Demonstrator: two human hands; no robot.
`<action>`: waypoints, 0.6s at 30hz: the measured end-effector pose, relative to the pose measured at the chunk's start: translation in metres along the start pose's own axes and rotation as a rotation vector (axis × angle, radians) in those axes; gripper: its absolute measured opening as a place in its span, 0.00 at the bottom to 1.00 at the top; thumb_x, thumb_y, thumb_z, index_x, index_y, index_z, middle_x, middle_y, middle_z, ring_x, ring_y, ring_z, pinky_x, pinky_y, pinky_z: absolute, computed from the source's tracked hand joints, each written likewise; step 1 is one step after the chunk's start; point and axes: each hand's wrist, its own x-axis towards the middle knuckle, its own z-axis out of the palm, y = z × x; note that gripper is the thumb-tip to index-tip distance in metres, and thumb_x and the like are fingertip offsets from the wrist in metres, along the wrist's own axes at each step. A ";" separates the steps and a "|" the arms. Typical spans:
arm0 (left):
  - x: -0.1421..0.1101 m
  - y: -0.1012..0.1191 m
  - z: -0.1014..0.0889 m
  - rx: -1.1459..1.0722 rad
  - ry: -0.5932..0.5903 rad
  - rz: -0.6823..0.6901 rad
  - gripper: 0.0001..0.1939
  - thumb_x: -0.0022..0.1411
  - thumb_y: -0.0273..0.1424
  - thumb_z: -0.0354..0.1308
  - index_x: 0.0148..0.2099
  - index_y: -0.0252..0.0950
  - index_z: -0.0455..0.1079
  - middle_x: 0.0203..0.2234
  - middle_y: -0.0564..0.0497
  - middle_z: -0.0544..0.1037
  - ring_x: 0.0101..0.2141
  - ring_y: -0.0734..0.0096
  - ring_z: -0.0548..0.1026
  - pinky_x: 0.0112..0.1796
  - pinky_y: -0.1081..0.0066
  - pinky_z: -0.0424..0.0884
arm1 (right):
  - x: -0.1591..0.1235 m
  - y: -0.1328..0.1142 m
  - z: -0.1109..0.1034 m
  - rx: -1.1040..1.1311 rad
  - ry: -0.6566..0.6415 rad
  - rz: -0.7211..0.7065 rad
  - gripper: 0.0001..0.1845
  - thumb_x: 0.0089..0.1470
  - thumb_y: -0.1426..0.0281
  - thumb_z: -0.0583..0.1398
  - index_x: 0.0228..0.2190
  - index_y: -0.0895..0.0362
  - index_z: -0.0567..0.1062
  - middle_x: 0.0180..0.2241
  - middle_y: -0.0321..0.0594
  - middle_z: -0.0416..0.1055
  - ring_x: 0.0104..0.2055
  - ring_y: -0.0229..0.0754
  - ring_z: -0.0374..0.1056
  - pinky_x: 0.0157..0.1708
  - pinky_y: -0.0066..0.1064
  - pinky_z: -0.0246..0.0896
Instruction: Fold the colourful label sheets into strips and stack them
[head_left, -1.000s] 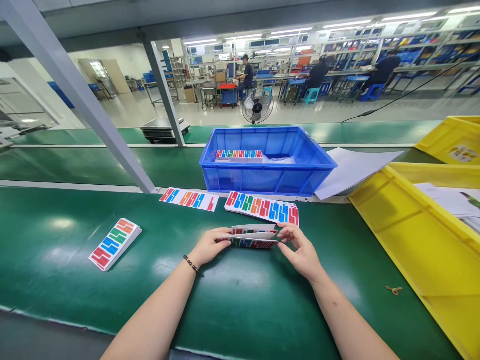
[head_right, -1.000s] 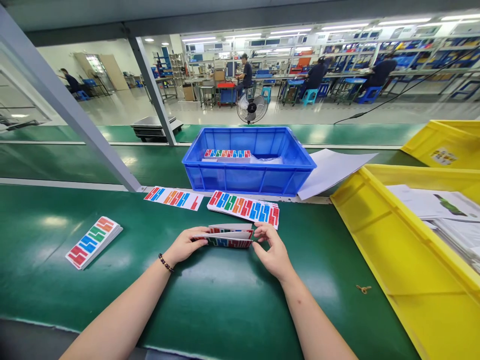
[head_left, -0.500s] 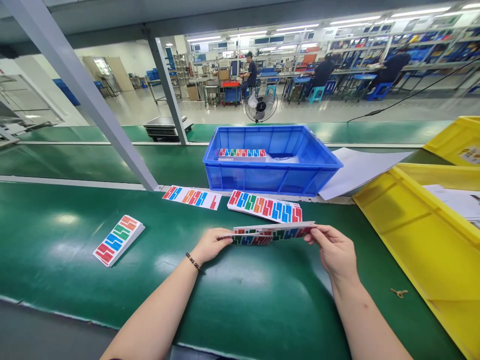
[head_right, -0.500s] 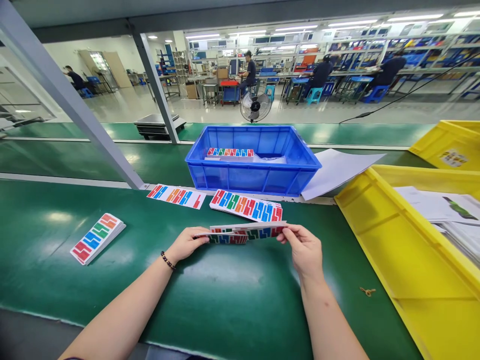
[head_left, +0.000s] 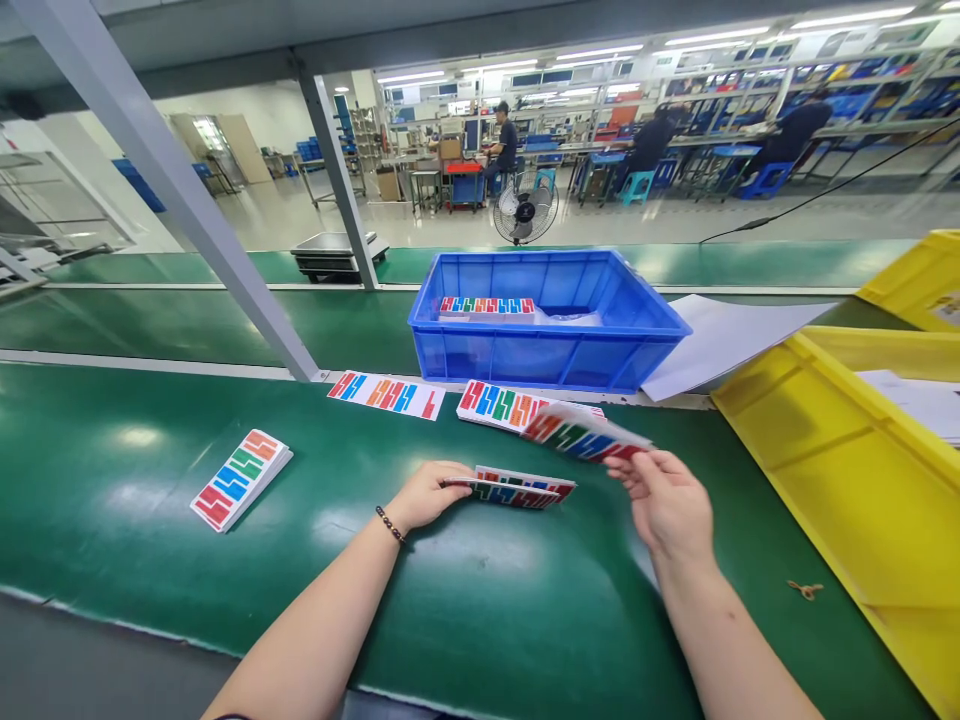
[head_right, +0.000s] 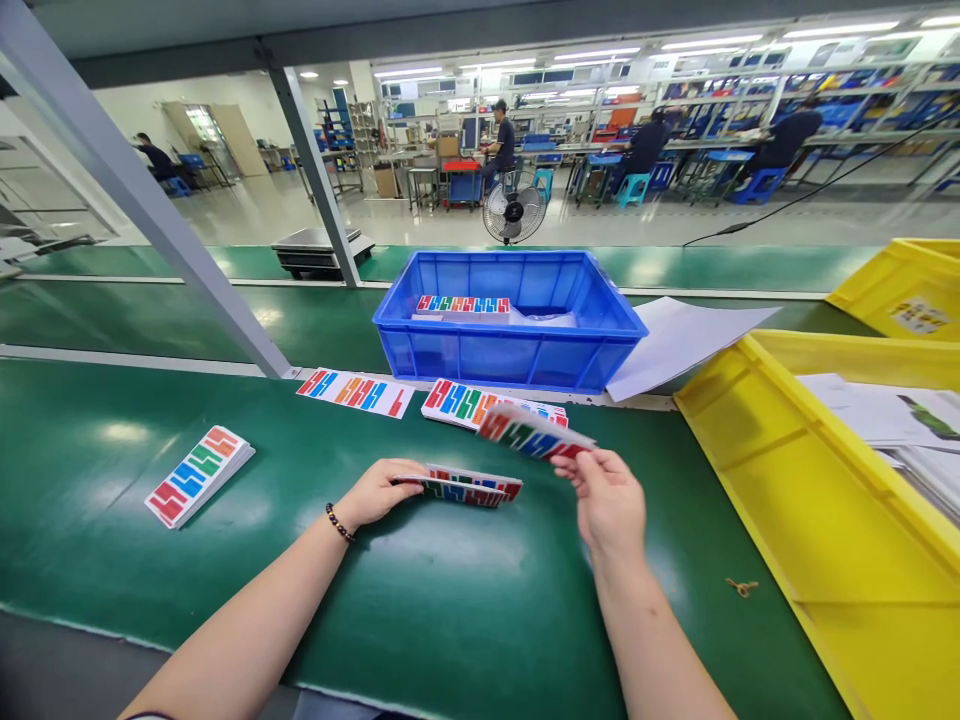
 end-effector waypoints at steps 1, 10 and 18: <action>0.000 0.001 0.001 0.004 0.011 0.015 0.09 0.54 0.29 0.54 0.35 0.35 0.75 0.41 0.45 0.76 0.41 0.66 0.73 0.45 0.67 0.67 | -0.006 0.003 0.006 -0.076 -0.086 0.042 0.13 0.33 0.63 0.67 0.18 0.56 0.70 0.16 0.34 0.71 0.19 0.36 0.66 0.21 0.28 0.61; -0.001 0.008 0.006 0.004 0.026 0.046 0.11 0.56 0.29 0.53 0.39 0.37 0.75 0.38 0.47 0.78 0.40 0.66 0.74 0.44 0.67 0.68 | -0.013 0.002 0.008 -0.165 -0.153 -0.008 0.08 0.33 0.66 0.67 0.18 0.57 0.75 0.14 0.33 0.67 0.15 0.32 0.57 0.15 0.26 0.52; -0.002 0.003 0.005 0.040 0.002 0.066 0.10 0.55 0.27 0.53 0.38 0.38 0.75 0.44 0.46 0.75 0.43 0.66 0.72 0.46 0.66 0.66 | -0.009 0.008 0.006 -0.220 -0.052 -0.027 0.09 0.35 0.65 0.66 0.19 0.57 0.75 0.18 0.36 0.72 0.21 0.38 0.67 0.24 0.31 0.64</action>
